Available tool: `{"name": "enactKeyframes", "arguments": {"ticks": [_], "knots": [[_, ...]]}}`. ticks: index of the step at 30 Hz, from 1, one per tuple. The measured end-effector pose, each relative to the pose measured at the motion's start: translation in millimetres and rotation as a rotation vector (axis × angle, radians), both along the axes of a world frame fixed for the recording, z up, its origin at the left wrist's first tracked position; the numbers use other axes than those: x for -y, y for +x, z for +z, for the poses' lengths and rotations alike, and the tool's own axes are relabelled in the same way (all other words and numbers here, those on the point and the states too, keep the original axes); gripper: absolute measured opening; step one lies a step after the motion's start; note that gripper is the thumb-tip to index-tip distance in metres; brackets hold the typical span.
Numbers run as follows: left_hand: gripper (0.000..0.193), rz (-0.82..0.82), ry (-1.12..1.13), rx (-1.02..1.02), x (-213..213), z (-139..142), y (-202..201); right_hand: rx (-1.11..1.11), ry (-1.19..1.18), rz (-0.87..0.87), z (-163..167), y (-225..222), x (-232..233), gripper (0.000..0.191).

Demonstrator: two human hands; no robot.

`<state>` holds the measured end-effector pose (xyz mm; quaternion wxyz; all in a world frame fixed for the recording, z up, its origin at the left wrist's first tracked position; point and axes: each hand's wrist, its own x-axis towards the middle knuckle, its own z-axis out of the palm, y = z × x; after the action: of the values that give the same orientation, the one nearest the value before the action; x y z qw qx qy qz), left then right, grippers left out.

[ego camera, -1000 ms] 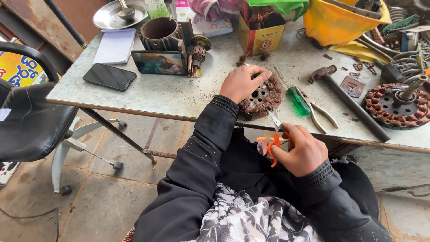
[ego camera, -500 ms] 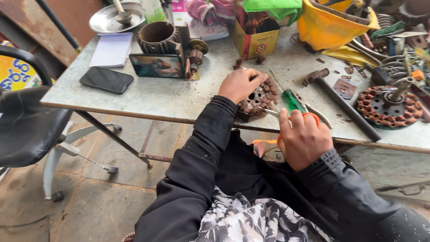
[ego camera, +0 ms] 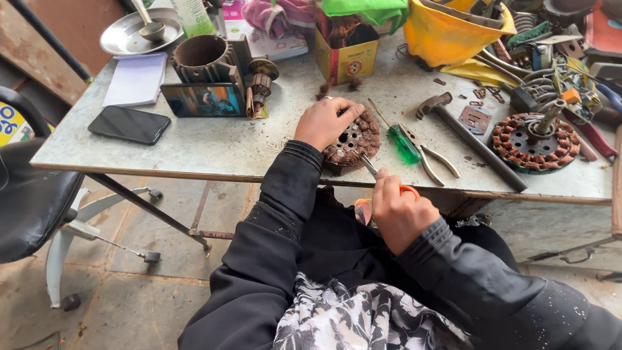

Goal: The person uses a screwdriver and scissors to remove copper wire from a circular stator component on a workbench. They repeatedly pry and cut the wire, occasionally pausing to adjust the component or retrieve more wire from their lap.

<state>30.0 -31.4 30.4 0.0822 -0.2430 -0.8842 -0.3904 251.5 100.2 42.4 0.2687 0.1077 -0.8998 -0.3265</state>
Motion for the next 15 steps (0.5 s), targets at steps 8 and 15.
{"name": "enactKeyframes", "arguments": {"ticks": [8,15], "knots": [[0.051,-0.019,0.012,0.022,2,0,0,0.309,-0.824,0.087,8,1,-27,0.05],[0.051,-0.027,-0.005,0.028,2,1,0,0.45,-1.056,0.12,20,27,-52,0.054]]}}
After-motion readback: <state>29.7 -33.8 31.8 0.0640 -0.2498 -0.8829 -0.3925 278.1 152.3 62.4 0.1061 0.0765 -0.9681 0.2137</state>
